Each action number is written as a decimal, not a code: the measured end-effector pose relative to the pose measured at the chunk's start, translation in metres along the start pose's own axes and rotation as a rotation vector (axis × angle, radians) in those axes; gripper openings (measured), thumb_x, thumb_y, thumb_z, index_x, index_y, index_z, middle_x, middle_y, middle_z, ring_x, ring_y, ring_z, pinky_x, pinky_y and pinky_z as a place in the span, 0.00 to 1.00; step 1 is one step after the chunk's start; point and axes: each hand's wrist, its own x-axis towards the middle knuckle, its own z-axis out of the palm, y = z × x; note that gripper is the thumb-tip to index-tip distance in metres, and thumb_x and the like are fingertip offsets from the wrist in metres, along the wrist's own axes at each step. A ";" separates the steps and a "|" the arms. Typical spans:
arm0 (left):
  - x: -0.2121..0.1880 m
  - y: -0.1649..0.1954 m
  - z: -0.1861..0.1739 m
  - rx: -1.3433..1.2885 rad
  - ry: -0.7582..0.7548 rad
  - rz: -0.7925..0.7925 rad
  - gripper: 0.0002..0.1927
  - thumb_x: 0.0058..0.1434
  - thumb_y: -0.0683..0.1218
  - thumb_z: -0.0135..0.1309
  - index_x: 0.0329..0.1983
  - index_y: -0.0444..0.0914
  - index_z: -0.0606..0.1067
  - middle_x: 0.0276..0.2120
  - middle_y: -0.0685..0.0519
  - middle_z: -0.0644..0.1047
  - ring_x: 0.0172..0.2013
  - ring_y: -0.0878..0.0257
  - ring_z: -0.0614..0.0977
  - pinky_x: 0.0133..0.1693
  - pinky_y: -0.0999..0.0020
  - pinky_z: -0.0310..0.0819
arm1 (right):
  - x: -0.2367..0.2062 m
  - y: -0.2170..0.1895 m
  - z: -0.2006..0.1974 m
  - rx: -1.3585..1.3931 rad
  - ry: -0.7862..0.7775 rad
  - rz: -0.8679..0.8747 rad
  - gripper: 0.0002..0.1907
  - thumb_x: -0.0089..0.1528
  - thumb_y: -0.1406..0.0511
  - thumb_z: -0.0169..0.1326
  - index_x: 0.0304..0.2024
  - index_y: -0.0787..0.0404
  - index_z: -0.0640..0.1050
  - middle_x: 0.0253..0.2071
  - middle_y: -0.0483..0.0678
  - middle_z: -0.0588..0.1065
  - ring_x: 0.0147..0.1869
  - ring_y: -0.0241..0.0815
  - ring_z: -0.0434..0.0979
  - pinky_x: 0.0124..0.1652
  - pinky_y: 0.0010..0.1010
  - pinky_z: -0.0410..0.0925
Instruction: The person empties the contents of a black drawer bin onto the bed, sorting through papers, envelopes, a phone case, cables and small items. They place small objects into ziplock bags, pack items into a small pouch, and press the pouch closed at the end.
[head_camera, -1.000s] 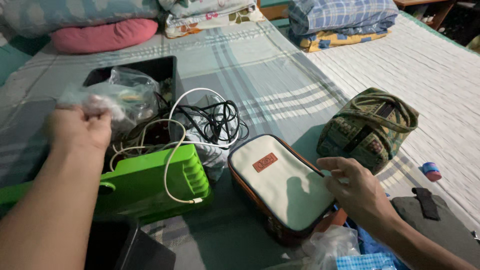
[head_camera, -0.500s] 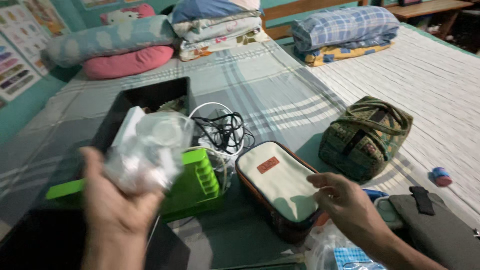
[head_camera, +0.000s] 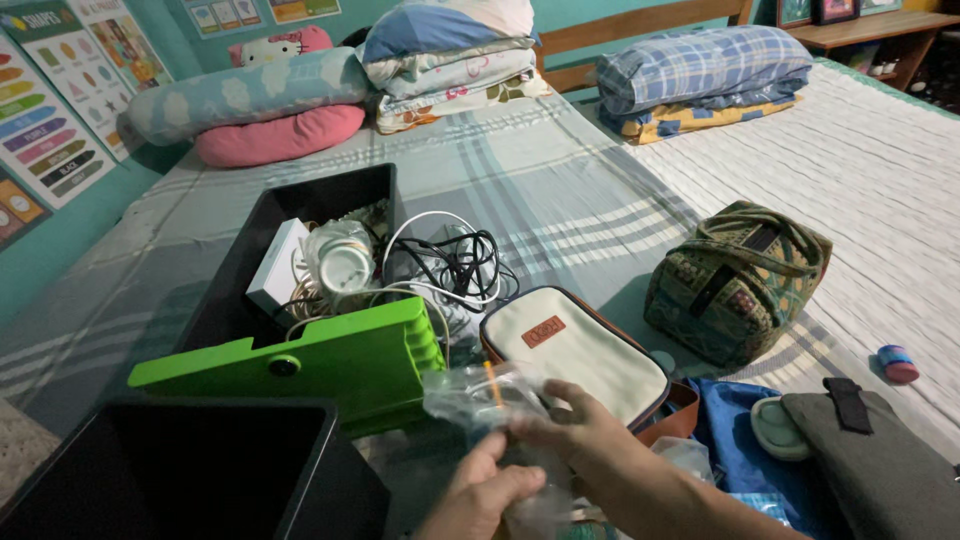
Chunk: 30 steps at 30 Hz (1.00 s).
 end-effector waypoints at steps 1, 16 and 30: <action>0.003 -0.002 0.003 -0.358 -0.007 -0.307 0.23 0.61 0.44 0.52 0.62 0.41 0.72 0.51 0.49 0.81 0.49 0.63 0.83 0.52 0.69 0.79 | 0.004 0.005 -0.004 -0.045 -0.065 -0.080 0.25 0.62 0.61 0.61 0.60 0.57 0.72 0.48 0.59 0.80 0.43 0.48 0.81 0.38 0.40 0.72; 0.082 0.174 -0.151 0.522 0.882 0.187 0.22 0.56 0.42 0.63 0.55 0.35 0.78 0.43 0.51 0.82 0.42 0.63 0.83 0.45 0.67 0.76 | -0.010 -0.046 -0.050 0.440 -0.119 -0.325 0.16 0.60 0.70 0.47 0.51 0.65 0.75 0.48 0.60 0.80 0.52 0.56 0.83 0.42 0.51 0.72; 0.118 0.163 -0.180 0.914 1.188 0.013 0.44 0.41 0.48 0.77 0.58 0.29 0.69 0.50 0.34 0.76 0.50 0.40 0.79 0.49 0.52 0.74 | -0.020 -0.047 -0.195 0.534 0.266 -0.444 0.15 0.70 0.57 0.47 0.52 0.58 0.75 0.44 0.48 0.78 0.49 0.44 0.77 0.55 0.48 0.68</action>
